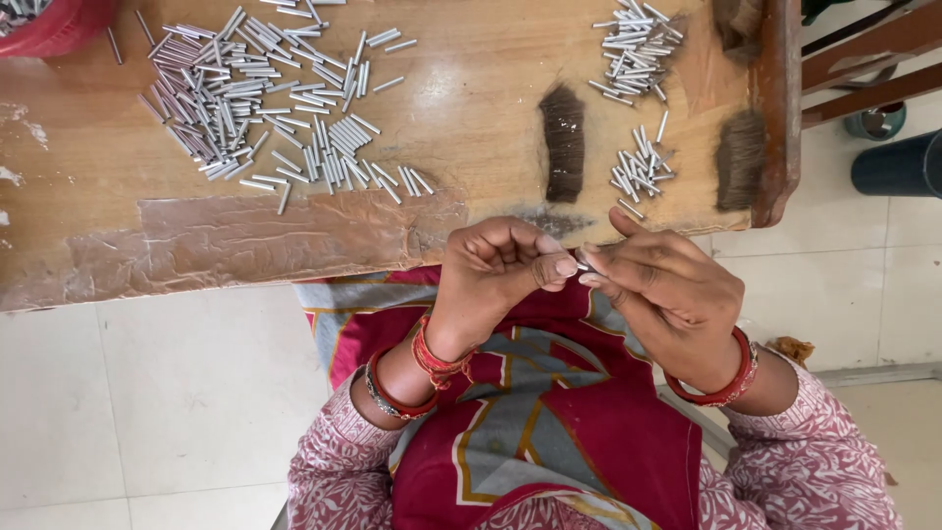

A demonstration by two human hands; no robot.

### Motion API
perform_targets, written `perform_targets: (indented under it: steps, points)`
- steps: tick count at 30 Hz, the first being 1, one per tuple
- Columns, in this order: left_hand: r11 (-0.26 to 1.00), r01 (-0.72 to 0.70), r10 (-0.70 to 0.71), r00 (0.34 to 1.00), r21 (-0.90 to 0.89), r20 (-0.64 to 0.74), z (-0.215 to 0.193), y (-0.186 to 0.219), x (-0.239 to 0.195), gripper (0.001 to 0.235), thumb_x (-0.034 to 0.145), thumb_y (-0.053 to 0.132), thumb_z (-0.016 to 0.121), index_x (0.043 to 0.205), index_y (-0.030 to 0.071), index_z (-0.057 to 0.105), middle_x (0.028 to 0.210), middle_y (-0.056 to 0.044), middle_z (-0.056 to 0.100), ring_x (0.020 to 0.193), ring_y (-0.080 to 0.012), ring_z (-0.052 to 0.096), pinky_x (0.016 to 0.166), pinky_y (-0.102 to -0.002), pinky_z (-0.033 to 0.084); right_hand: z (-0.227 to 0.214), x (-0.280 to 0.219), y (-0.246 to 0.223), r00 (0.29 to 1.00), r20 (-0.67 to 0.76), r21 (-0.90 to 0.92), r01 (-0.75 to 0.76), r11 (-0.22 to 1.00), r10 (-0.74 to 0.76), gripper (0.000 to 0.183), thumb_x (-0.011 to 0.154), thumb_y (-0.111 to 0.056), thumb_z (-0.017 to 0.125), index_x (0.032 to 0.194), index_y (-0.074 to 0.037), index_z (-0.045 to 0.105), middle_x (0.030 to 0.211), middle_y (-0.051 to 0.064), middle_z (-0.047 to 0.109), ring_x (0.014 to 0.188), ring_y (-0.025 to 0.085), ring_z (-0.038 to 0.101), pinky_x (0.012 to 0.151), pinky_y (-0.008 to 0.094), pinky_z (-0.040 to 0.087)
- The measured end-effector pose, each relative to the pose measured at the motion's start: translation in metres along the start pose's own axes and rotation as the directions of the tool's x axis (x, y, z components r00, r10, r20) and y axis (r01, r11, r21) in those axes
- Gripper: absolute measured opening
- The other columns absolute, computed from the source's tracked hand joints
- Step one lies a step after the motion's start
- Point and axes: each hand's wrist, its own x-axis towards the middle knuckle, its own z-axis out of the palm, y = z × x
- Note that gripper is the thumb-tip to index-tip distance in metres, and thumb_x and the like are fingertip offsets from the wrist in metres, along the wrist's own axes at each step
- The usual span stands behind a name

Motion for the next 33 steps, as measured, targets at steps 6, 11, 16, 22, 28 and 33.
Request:
perform_targets:
  steps: [6,11,16,22,28,33]
  points:
    - [1.0,0.009,-0.009,1.0,0.008,0.013,0.001,0.002,-0.002,0.012,0.094,-0.003,0.078,0.103,-0.005,0.07,0.094,-0.01,0.075,0.084,-0.0128,0.073,0.076,-0.025,0.062,0.005,0.0,0.0,0.998,-0.025,0.01,0.063,0.998,-0.063,0.033,0.087,0.011,0.073,0.117,-0.004,0.074,0.1,0.008,0.074,0.098,0.019,0.072,0.119,0.051,0.054]
    - [1.0,0.014,-0.014,1.0,0.018,0.009,0.006,0.005,-0.004,0.012,0.093,-0.003,0.078,0.101,-0.004,0.069,0.093,-0.01,0.075,0.086,-0.0131,0.074,0.078,-0.026,0.064,0.003,-0.004,-0.001,0.996,-0.021,-0.032,0.081,0.996,-0.082,0.034,0.085,0.013,0.071,0.116,-0.002,0.074,0.101,0.01,0.076,0.099,0.021,0.072,0.118,0.05,0.055]
    - [0.997,0.069,-0.069,0.998,0.036,0.001,0.007,0.004,-0.006,0.01,0.093,-0.004,0.078,0.099,-0.006,0.07,0.092,-0.01,0.075,0.084,-0.0118,0.073,0.076,-0.025,0.062,0.004,-0.008,-0.002,0.999,0.009,-0.061,0.052,0.997,-0.051,0.035,0.083,0.013,0.07,0.115,-0.001,0.075,0.097,0.01,0.074,0.096,0.021,0.072,0.117,0.05,0.056]
    - [0.993,0.115,-0.115,0.993,0.004,-0.01,0.01,-0.011,-0.001,0.01,0.093,-0.002,0.077,0.099,-0.005,0.069,0.091,-0.009,0.075,0.084,-0.0122,0.073,0.076,-0.025,0.063,0.002,-0.006,0.006,0.996,-0.014,-0.165,0.085,0.983,-0.088,0.026,0.087,0.01,0.073,0.111,-0.002,0.076,0.095,0.01,0.074,0.093,0.021,0.072,0.114,0.048,0.058]
    - [0.943,-0.193,0.224,0.97,0.271,-0.092,0.025,0.001,0.012,0.033,0.111,0.009,0.06,0.139,-0.008,0.06,0.145,-0.02,0.062,0.127,-0.0197,0.062,0.109,-0.03,0.052,-0.019,0.006,0.044,0.991,-0.13,-0.341,-0.042,0.939,-0.003,0.017,0.106,-0.002,0.076,0.121,-0.009,0.077,0.111,0.007,0.076,0.097,0.02,0.071,0.119,0.045,0.054]
    - [0.84,-0.278,0.299,0.954,0.466,0.031,0.041,-0.005,0.01,0.07,0.121,0.045,0.027,0.166,-0.004,0.004,0.177,-0.019,0.007,0.167,-0.0281,0.007,0.138,-0.038,0.009,-0.001,0.013,0.041,0.997,0.081,-0.506,0.058,0.86,-0.02,0.039,0.082,0.005,0.065,0.113,-0.016,0.078,0.125,0.009,0.063,0.126,0.036,0.046,0.128,0.058,0.03]
